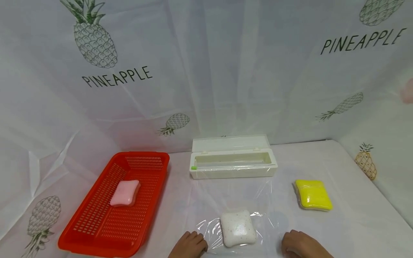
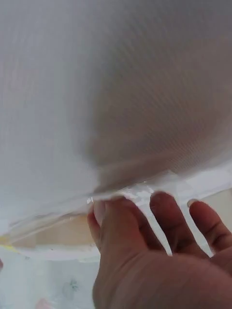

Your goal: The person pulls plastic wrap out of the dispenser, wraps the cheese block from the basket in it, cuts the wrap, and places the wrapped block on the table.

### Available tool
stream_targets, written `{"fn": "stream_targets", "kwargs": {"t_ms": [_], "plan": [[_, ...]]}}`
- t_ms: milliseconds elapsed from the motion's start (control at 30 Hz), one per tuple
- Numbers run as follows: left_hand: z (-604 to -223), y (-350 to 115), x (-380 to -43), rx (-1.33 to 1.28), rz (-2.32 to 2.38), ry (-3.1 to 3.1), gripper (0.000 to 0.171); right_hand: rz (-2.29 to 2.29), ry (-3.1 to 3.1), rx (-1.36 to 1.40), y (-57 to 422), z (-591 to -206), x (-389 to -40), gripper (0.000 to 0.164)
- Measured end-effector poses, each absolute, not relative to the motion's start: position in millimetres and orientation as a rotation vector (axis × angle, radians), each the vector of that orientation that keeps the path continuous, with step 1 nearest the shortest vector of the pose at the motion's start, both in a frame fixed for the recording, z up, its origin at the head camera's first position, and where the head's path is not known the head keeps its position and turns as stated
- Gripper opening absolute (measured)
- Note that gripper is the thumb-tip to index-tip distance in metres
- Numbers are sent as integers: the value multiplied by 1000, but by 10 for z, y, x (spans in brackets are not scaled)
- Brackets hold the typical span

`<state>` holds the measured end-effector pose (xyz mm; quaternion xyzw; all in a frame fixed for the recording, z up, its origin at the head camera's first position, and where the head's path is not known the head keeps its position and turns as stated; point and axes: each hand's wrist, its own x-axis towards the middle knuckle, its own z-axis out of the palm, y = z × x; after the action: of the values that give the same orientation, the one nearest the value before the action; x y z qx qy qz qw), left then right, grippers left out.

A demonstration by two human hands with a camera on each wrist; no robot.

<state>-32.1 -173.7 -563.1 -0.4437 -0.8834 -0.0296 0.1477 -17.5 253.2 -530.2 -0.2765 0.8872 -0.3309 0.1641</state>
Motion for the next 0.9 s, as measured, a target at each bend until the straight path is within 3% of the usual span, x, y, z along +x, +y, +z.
{"fn": "stream_targets", "kwargs": {"t_ms": [267,633,767,900], "plan": [[-5480,-1689,-377,-943,-622,-2701,27,-1033,2828,-509,2413,-5214,-270,26],[-5556,-1557,-411,-757,-604,-2899,23,-913,2838,-44,2102,-5355,-382,13],[-5528,-1453,-398,-863,-446,-2765,28,-844,3077,-269,2049,-5357,-328,21],[-5567,-1240,-390,-1027,-178,-2592,60,-685,3300,-873,1898,-5432,-293,65]]}}
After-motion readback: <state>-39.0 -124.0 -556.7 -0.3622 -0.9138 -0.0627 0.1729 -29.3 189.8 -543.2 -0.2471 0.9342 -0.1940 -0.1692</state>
